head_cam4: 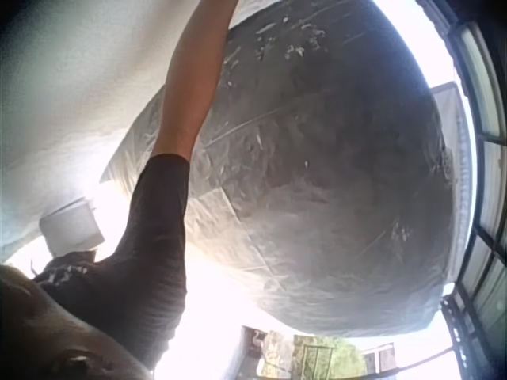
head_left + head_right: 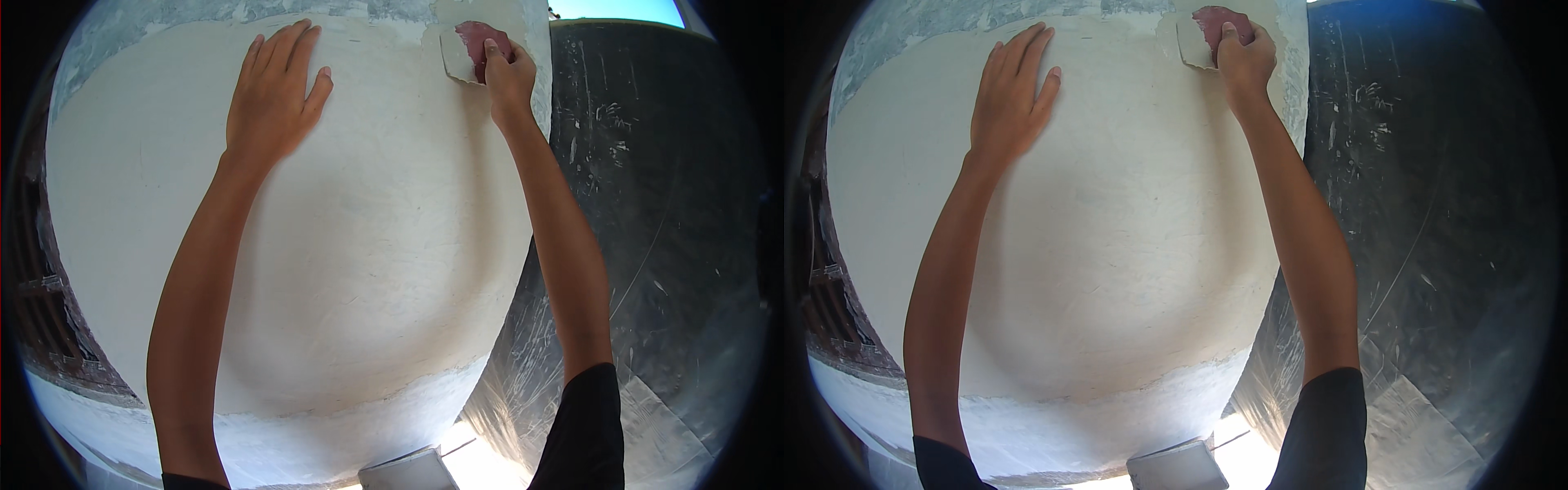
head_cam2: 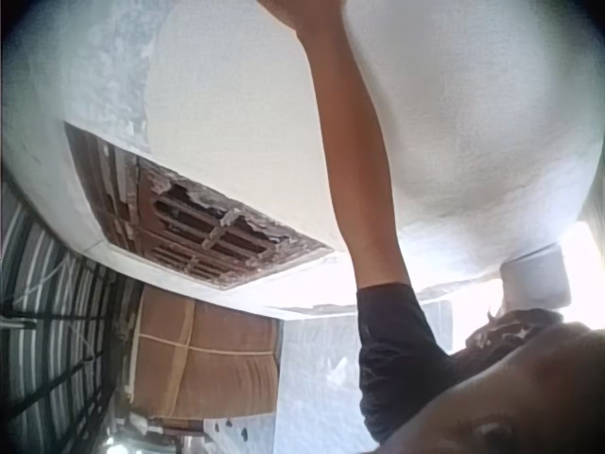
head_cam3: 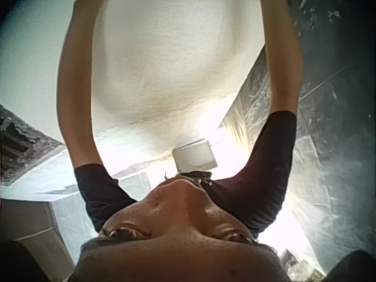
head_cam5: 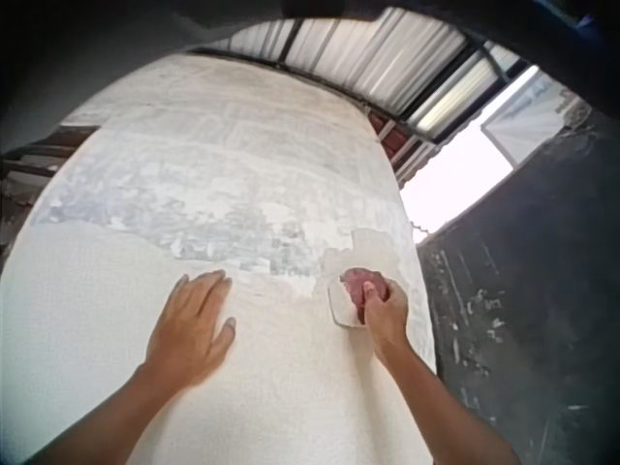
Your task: The person applies wall putty to a wall using a putty scraper, smoothing the surface.
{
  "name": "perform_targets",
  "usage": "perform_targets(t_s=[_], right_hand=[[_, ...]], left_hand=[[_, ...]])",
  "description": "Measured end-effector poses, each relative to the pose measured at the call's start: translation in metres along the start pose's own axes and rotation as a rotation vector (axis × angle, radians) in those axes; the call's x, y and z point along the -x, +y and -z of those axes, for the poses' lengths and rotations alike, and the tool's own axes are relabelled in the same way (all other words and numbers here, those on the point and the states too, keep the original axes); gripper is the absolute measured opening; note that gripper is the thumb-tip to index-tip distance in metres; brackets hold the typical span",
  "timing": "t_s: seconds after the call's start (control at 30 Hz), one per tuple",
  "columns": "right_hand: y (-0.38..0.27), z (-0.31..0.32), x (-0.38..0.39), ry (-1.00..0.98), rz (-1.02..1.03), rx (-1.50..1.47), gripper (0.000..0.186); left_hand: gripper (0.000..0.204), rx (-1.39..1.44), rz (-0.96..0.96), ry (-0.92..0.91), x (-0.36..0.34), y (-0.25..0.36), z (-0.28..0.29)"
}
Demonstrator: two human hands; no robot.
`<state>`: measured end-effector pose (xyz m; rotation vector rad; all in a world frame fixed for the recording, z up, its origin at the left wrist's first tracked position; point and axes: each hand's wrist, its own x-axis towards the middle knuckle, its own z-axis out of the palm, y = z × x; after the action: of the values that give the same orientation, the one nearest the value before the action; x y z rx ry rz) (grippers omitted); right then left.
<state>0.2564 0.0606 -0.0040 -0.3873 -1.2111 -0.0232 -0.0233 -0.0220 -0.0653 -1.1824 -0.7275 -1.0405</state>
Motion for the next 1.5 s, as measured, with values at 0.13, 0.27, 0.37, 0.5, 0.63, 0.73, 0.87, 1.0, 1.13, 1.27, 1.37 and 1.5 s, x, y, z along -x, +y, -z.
perform_targets(t_s=[0.13,0.27,0.37,0.5,0.63,0.73,0.87,1.0,1.13,1.27,1.37,1.5], right_hand=[[0.001,0.001,0.000,0.026,-0.008,-0.070,0.039],[-0.004,0.004,-0.003,0.059,-0.030,-0.002,0.039],[-0.006,0.002,0.005,-0.039,0.123,-0.025,0.039],[-0.004,0.005,0.001,0.030,0.024,0.030,0.039],[-0.002,0.003,0.006,0.003,0.072,-0.038,0.039],[0.000,0.004,0.002,0.034,0.067,-0.036,0.038],[-0.006,-0.001,0.010,-0.038,0.090,-0.063,0.037],[-0.011,0.004,0.002,0.187,-0.023,-0.161,0.036],[-0.024,-0.011,0.011,0.015,0.040,-0.168,0.036],[-0.003,-0.012,-0.009,0.005,0.086,-0.061,0.038],[0.009,0.010,-0.030,0.201,0.031,0.026,0.037],[-0.007,0.015,-0.025,0.377,-0.135,-0.216,0.030]], left_hand=[[0.046,-0.010,0.006,-0.008,0.000,0.003,0.001],[0.046,-0.004,0.002,-0.004,0.001,0.000,0.000],[0.046,-0.005,0.003,-0.004,0.001,-0.001,0.000],[0.046,0.012,0.005,-0.006,0.000,0.001,0.002],[0.046,0.002,0.008,-0.013,0.000,0.001,0.001],[0.046,0.015,-0.001,0.003,-0.001,0.000,0.001],[0.046,0.006,0.009,-0.003,0.002,-0.002,0.001],[0.046,0.012,0.009,-0.007,-0.001,0.003,-0.001],[0.046,-0.001,0.018,-0.024,0.001,0.001,0.002],[0.046,0.016,0.004,-0.025,0.000,0.001,0.003],[0.046,0.014,0.002,-0.033,-0.001,0.001,0.005],[0.047,-0.005,0.007,-0.049,-0.001,0.003,0.004]])
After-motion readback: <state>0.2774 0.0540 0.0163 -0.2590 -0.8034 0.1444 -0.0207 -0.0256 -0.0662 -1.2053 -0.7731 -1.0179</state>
